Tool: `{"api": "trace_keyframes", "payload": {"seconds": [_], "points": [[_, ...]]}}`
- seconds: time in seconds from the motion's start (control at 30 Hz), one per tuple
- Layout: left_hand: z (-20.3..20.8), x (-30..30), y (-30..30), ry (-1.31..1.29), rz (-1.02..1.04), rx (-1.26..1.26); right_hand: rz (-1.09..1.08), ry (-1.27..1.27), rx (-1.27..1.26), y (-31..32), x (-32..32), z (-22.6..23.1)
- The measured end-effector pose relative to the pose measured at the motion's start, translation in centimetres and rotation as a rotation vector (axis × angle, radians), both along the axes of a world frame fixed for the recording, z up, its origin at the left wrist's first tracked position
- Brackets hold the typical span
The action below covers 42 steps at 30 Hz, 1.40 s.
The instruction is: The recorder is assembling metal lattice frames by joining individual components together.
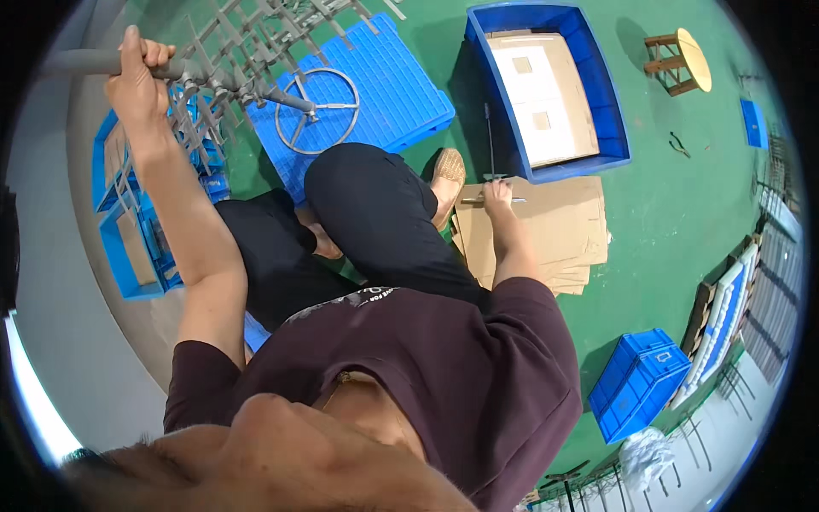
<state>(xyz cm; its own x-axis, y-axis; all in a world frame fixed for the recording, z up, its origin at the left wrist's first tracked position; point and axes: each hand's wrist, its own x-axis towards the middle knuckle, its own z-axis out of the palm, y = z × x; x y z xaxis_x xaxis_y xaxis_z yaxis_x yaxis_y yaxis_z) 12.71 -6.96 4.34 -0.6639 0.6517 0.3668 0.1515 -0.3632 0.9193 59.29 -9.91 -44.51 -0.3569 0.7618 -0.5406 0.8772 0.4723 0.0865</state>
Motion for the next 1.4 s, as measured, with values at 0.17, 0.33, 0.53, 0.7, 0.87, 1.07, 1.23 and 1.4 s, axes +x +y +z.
{"api": "trace_keyframes", "payload": {"seconds": [0.17, 0.33, 0.53, 0.7, 0.87, 1.07, 1.23, 1.4], "points": [[-3.2, -4.9, 0.9, 0.008, 0.050, 0.091, -0.119, 0.353, 0.072, -2.7, -2.1, 9.6], [-10.3, -15.1, 4.5, -0.005, -0.086, 0.227, -0.502, 0.821, 0.182, -2.9, -1.4, 15.7], [-8.5, -10.5, 3.3, 0.099, 0.040, 0.216, -1.250, 1.334, 0.029, -2.5, -2.3, 33.0], [-8.0, -8.5, 2.1, 0.085, 0.119, 0.190, -0.560, 1.494, 0.047, -6.3, -7.4, 47.0], [-3.6, -4.2, -0.6, 0.029, 0.154, -0.007, -0.691, 1.530, -0.645, -8.5, -9.9, 45.3], [-0.4, -2.8, -3.1, 0.026, 0.154, -0.184, -0.789, 1.499, -1.002, -11.4, -17.8, 31.2], [-0.8, -2.9, -3.0, -0.013, 0.130, -0.166, -0.615, 1.444, -0.629, -12.5, -20.1, 20.3], [-0.4, -2.8, -3.2, -0.037, 0.127, -0.139, -0.434, 1.074, -0.507, -13.2, -18.6, 13.7]]}}
